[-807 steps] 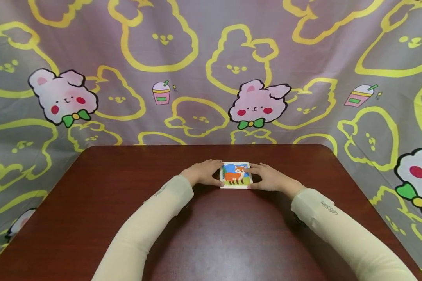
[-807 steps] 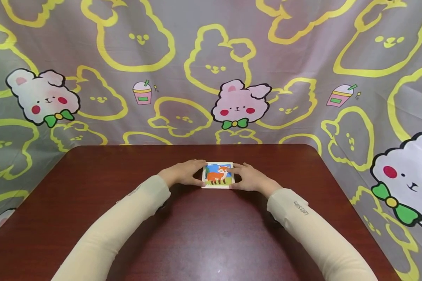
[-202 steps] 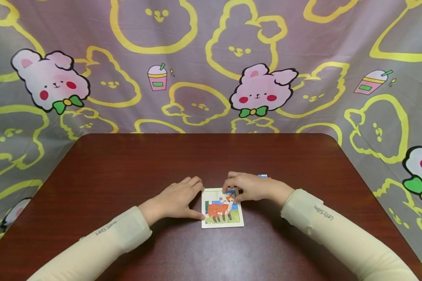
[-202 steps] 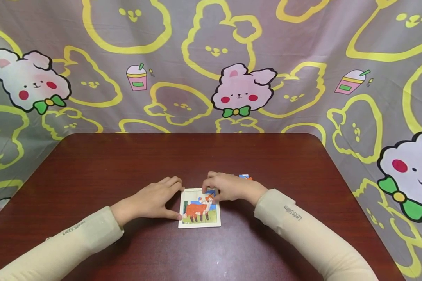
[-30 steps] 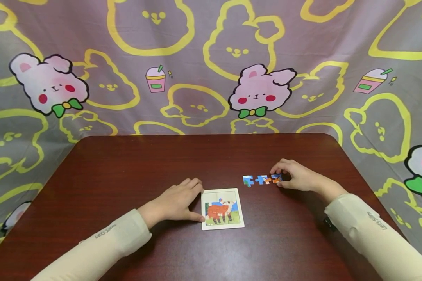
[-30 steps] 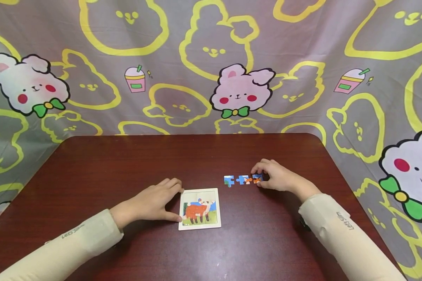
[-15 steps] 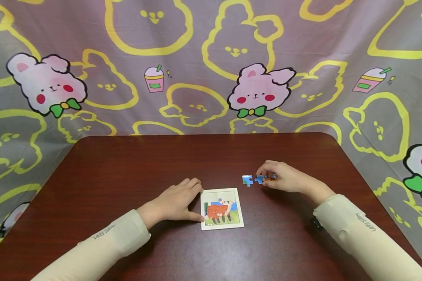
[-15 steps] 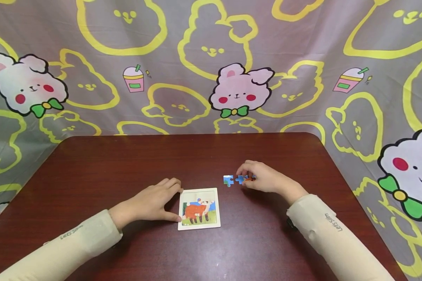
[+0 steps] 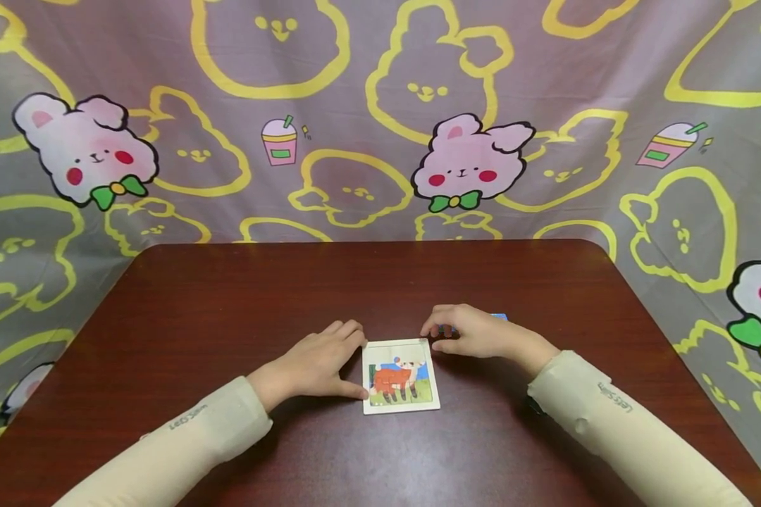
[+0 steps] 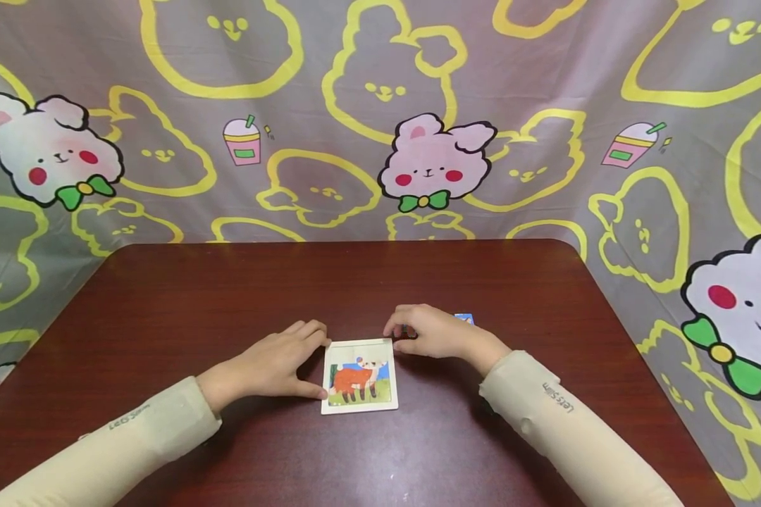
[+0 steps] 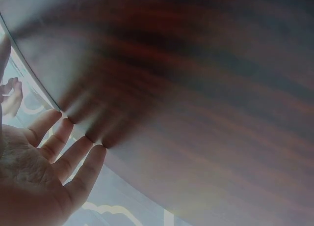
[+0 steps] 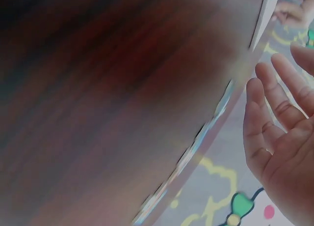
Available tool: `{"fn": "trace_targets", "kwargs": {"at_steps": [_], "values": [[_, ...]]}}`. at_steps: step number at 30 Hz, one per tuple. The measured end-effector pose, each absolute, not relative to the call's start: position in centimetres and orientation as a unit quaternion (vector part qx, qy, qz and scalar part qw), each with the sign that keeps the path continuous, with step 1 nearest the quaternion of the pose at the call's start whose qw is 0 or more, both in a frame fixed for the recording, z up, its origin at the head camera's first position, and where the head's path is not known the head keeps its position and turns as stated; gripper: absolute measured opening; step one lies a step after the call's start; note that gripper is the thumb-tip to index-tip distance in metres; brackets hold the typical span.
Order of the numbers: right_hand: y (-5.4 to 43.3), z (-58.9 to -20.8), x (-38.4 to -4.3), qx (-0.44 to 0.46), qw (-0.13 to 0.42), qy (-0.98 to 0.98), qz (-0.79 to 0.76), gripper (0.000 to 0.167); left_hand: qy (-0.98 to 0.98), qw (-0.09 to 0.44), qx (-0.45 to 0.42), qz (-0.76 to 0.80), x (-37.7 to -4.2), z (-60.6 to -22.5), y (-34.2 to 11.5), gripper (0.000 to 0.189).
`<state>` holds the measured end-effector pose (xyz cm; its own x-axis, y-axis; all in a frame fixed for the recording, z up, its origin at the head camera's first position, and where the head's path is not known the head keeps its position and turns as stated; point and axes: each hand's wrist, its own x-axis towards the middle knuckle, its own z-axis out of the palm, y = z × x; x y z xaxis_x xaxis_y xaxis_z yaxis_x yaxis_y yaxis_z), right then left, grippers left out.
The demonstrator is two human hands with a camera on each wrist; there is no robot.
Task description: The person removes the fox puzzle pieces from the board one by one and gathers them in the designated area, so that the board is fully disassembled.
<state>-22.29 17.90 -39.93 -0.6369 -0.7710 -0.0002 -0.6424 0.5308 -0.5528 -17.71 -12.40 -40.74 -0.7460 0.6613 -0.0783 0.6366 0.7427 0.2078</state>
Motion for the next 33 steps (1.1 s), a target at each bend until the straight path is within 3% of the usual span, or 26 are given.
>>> {"fn": "trace_targets", "kwargs": {"at_steps": [33], "values": [[10.5, -39.7, -20.4, -0.473, 0.170, 0.847, -0.175, 0.021, 0.929, 0.070, 0.353, 0.089, -18.0, -40.9, -12.5, 0.073]]}}
